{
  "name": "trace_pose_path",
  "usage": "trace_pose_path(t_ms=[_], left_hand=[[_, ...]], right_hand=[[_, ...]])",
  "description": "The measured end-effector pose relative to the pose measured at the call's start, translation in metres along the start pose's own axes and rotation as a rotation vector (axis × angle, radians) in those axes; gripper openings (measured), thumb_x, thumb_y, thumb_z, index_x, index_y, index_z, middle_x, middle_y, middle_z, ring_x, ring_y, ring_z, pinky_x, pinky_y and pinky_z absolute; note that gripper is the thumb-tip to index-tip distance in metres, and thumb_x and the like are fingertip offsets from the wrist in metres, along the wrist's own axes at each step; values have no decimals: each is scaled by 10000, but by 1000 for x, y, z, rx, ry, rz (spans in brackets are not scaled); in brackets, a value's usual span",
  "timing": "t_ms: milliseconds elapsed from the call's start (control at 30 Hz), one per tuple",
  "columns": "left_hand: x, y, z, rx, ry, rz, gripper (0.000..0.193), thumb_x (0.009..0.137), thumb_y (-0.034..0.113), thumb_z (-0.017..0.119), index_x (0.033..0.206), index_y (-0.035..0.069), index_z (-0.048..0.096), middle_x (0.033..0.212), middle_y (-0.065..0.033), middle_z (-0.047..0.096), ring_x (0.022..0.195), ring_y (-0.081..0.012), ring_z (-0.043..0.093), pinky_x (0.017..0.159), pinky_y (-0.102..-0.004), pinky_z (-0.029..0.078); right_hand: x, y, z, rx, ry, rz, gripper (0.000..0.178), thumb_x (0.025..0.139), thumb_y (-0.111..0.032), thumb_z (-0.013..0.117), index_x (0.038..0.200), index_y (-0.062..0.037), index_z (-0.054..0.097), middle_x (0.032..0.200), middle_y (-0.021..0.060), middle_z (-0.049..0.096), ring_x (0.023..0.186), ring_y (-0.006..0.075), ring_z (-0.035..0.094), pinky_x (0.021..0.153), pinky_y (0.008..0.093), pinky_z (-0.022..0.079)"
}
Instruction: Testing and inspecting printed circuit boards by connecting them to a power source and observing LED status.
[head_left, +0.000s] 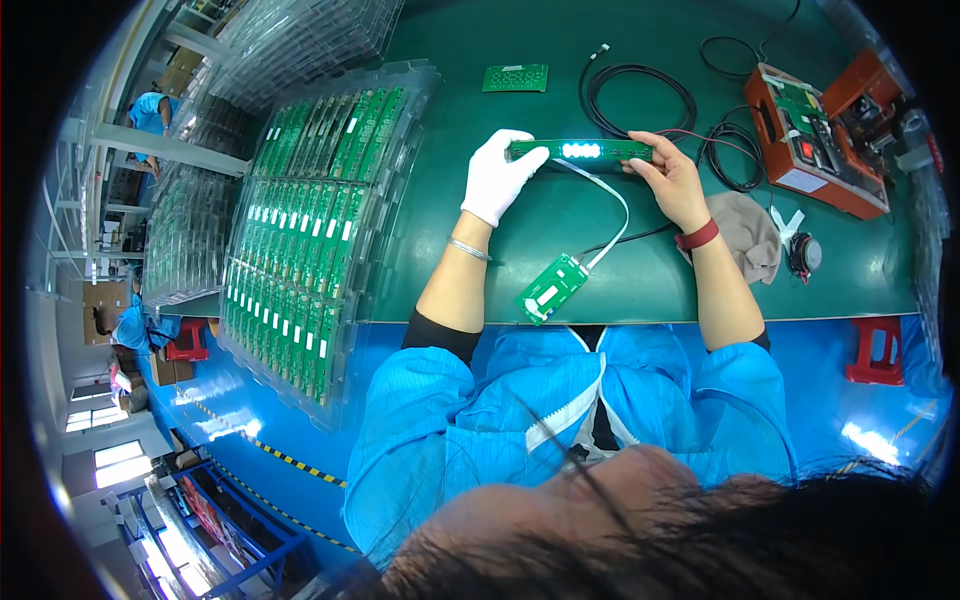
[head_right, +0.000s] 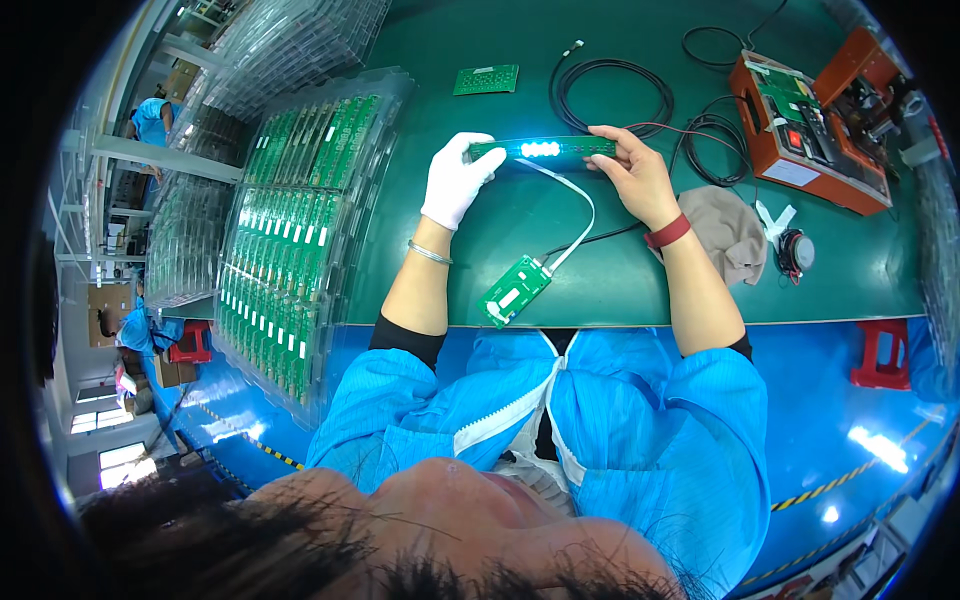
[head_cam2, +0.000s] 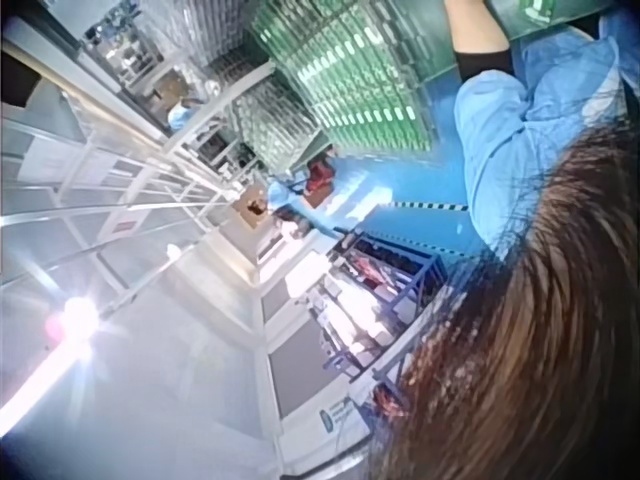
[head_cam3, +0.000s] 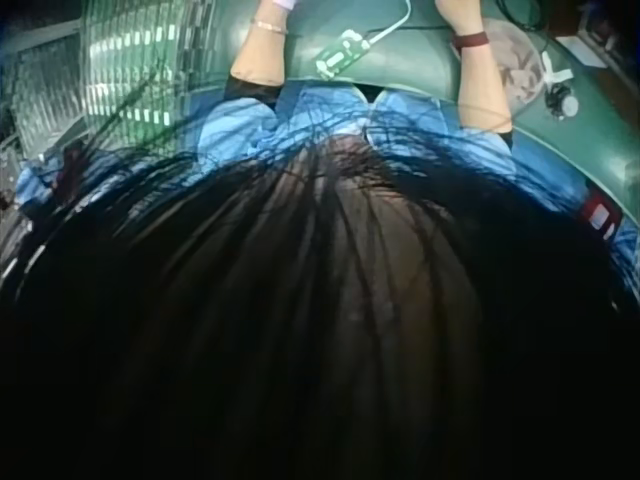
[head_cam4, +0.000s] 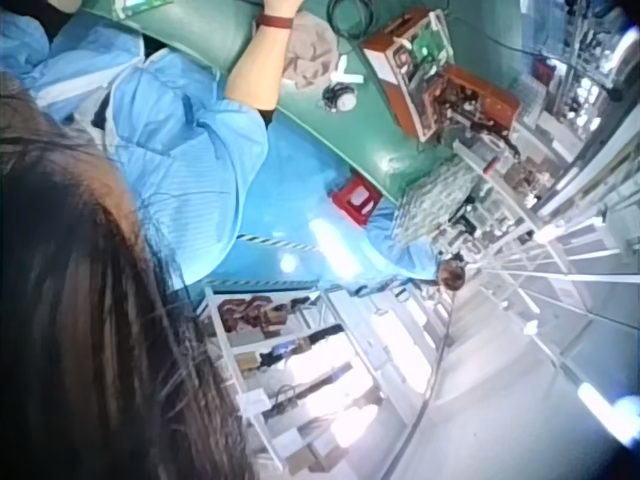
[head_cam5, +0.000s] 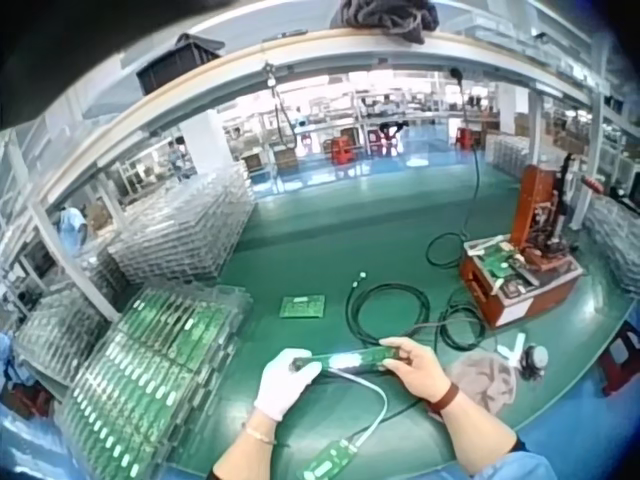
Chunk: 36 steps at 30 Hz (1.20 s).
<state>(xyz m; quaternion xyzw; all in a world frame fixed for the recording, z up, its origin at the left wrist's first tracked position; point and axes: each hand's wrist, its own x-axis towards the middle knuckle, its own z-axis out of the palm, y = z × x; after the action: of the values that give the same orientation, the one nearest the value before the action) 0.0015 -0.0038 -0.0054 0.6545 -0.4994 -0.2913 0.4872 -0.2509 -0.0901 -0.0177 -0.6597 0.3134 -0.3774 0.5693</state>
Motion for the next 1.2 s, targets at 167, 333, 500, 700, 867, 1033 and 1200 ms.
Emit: trace_pose_path(t_ms=[167,333,500,700,867,1033,1200], left_hand=[[2,-10,0,43,17,-36,265,817,143,726,1024,8,630,792,-81,636,623,-125,576,612,-239,486],[-1,6,-5,-72,-84,-81,297,837,139,700,1094,11,625,823,-88,639,647,-137,584,622,-243,491],[-2,4,-14,-282,-160,-98,314,886,110,614,1186,15,605,874,-106,645,689,-152,600,638,-247,499],[0,5,-15,-292,-163,-103,342,921,75,518,1252,14,580,910,-121,647,731,-162,619,654,-250,509],[1,1,-16,-330,-172,-106,354,928,62,487,1267,12,576,949,-123,649,763,-174,634,698,-255,522],[-2,-1,-13,-321,-168,-82,359,931,62,489,1276,10,572,953,-117,652,775,-176,641,718,-254,528],[-2,0,-10,-284,-185,-61,353,932,60,486,1270,6,572,953,-119,652,782,-179,648,714,-256,529]], right_hand=[[-3,-3,7,-45,2,16,400,908,40,556,1304,-13,524,1047,146,678,905,175,671,837,239,539],[-3,4,1,22,16,-6,402,912,37,553,1310,-15,522,1042,142,677,898,176,670,841,240,538],[0,4,-2,79,22,13,404,915,40,543,1315,-16,519,1050,142,674,897,172,667,847,240,536],[-1,-2,-3,84,32,8,413,917,36,541,1325,-14,510,1061,142,670,897,171,665,847,240,533],[0,5,-5,74,8,7,431,918,29,536,1345,-12,489,1049,137,670,896,175,666,849,245,528],[-3,6,-5,133,0,-22,412,943,0,508,1354,-16,479,1029,130,669,903,184,670,837,250,525],[-1,9,-9,107,31,0,380,967,-38,484,1347,-23,485,1030,121,666,902,187,674,824,244,523]])
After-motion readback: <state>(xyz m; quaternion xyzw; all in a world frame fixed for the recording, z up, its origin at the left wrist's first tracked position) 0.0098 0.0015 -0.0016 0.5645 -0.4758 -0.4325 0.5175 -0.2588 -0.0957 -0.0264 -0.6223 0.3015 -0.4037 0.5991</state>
